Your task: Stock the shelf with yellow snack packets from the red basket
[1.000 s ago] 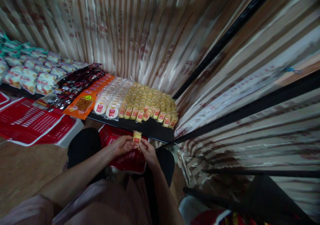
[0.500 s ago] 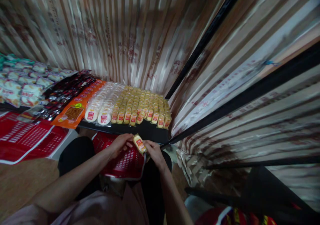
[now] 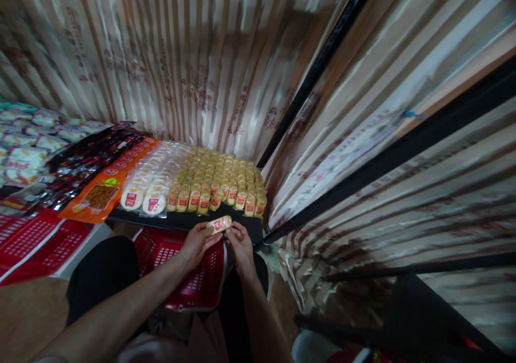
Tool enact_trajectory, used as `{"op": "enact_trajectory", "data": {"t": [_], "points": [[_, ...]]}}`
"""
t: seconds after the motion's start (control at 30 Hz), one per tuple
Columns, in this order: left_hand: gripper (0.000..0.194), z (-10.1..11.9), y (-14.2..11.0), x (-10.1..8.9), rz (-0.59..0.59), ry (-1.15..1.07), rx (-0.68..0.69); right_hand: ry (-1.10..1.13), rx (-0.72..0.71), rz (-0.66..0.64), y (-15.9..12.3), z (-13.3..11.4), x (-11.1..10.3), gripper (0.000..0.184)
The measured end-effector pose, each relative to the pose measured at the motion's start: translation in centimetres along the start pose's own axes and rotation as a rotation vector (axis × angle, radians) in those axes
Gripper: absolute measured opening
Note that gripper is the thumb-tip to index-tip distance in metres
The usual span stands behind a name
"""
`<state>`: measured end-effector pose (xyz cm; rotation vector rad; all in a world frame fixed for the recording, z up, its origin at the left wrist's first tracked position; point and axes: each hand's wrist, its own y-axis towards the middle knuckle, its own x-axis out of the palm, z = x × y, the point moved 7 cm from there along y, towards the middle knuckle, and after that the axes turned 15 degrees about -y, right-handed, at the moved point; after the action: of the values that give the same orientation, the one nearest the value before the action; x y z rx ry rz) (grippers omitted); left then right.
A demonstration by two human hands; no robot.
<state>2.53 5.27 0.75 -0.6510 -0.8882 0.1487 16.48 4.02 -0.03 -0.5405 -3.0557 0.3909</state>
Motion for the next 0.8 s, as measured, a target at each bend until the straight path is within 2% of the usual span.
{"op": "enact_trajectory", "data": {"t": [0.07, 0.17, 0.27, 0.33, 0.57, 0.8], "points": [[0.019, -0.6, 0.1, 0.8, -0.036, 0.035, 0.002, 0.030, -0.030, 0.020, 0.3, -0.2, 0.1, 0.048], [0.021, -1.3, 0.7, 1.8, -0.065, 0.210, 0.017, -0.013, -0.098, 0.084, 1.3, -1.3, -0.4, 0.039], [0.021, -0.9, 1.6, 3.1, -0.052, 0.401, 0.137, -0.057, -0.135, 0.111, 2.7, -2.2, -0.7, 0.039], [0.020, -0.4, 2.3, 3.9, -0.016, 0.449, 0.209, -0.080, -0.168, 0.112, 3.8, -2.6, -0.6, 0.042], [0.019, -0.9, 5.0, 5.7, 0.058, 0.372, 0.248, -0.272, -0.276, 0.164, 5.8, -2.0, -0.3, 0.045], [0.017, -1.7, 7.2, 6.2, 0.092, 0.272, 0.249, -0.615, -0.519, 0.256, 5.2, -2.3, -0.2, 0.043]]}}
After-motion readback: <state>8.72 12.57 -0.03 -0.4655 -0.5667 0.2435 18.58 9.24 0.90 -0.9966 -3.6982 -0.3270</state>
